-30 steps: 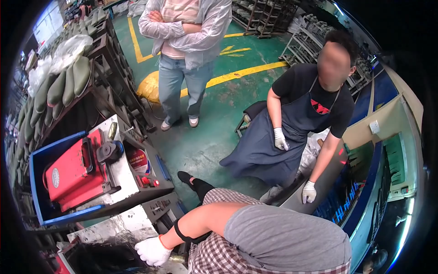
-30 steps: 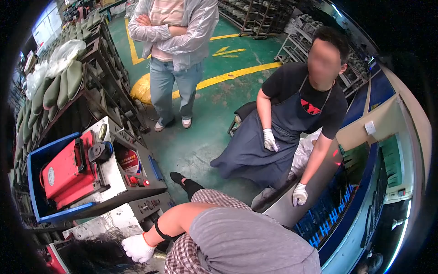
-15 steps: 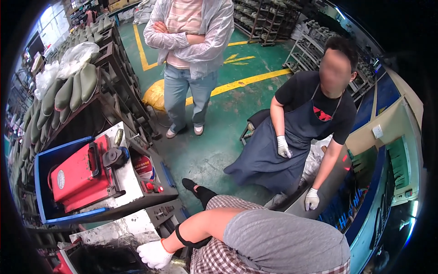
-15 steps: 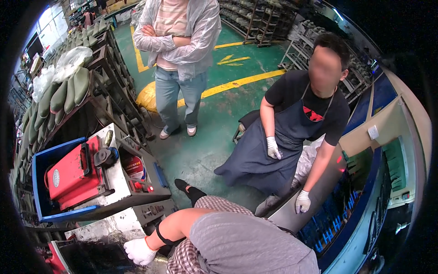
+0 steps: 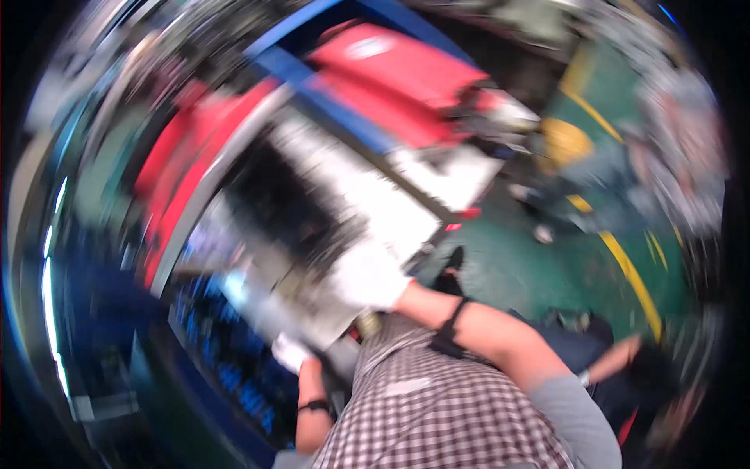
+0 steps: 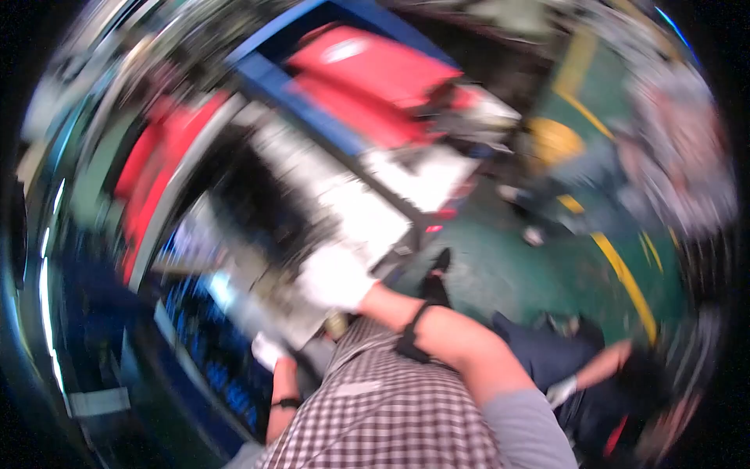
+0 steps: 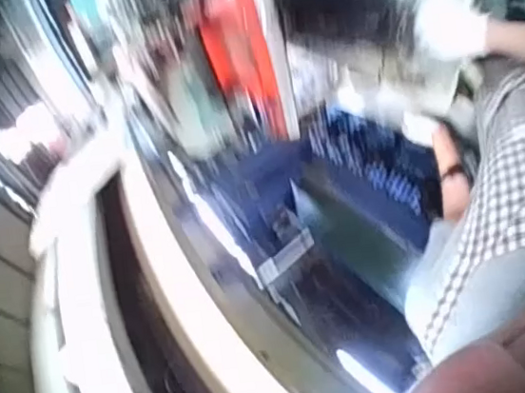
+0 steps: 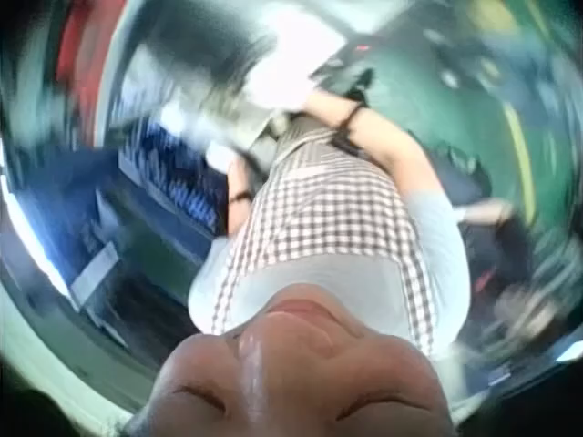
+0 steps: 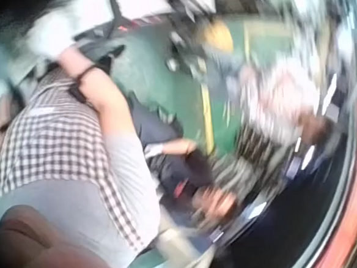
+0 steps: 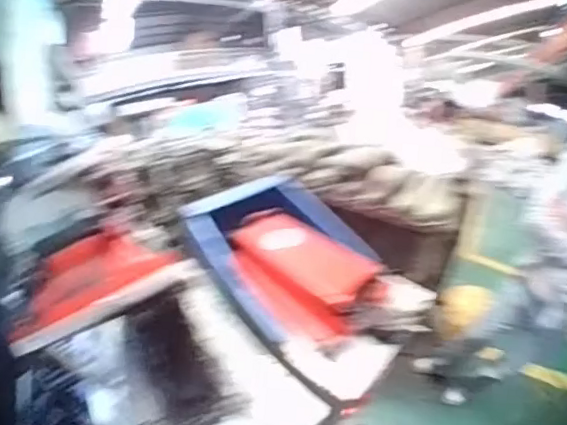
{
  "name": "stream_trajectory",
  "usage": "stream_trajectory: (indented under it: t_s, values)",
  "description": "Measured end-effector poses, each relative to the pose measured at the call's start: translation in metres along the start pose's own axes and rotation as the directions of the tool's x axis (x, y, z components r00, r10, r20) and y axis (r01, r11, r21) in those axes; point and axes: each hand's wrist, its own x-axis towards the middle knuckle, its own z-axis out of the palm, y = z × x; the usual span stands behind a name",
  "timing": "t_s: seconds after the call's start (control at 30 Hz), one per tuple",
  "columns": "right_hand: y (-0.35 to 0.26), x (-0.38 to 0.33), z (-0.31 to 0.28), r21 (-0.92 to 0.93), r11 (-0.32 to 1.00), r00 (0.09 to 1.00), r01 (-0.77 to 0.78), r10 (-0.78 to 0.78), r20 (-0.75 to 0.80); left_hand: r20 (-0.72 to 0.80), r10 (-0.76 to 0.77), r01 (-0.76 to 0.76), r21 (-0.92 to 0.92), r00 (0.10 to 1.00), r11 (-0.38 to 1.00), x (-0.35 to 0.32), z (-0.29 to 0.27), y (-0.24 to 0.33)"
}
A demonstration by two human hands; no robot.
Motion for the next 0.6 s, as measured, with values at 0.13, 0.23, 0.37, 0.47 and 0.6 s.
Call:
stream_trajectory:
  t_s: [0.13, 0.23, 0.37, 0.47, 0.6]
  values:
    - [-0.008, 0.008, -0.006, -0.110, 0.993, 0.971, 0.050, -0.023, 0.237, -0.614, -0.187, 0.472, 0.343, 0.767, 0.812, -0.019, -0.077, -0.036]
    - [-0.008, 0.010, -0.007, 0.050, 0.991, 0.992, 0.124, -0.123, -0.012, -0.822, -0.307, 0.606, 0.057, 0.480, 0.794, -0.031, -0.121, -0.058]
    - [-0.003, 0.010, -0.002, 0.021, 0.988, 0.988, 0.151, -0.152, 0.020, -0.709, -0.662, 0.585, -0.438, 0.242, 0.682, -0.019, -0.150, -0.080]
    - [-0.004, 0.012, -0.002, -0.006, 0.987, 0.987, 0.161, -0.161, 0.028, -0.511, -0.738, 0.502, -0.541, 0.442, 0.675, -0.006, -0.167, -0.103]
    - [-0.007, 0.014, -0.001, -0.024, 0.988, 0.987, 0.152, -0.150, 0.060, -0.410, -0.750, 0.370, -0.684, 0.519, 0.629, 0.004, -0.207, -0.168]
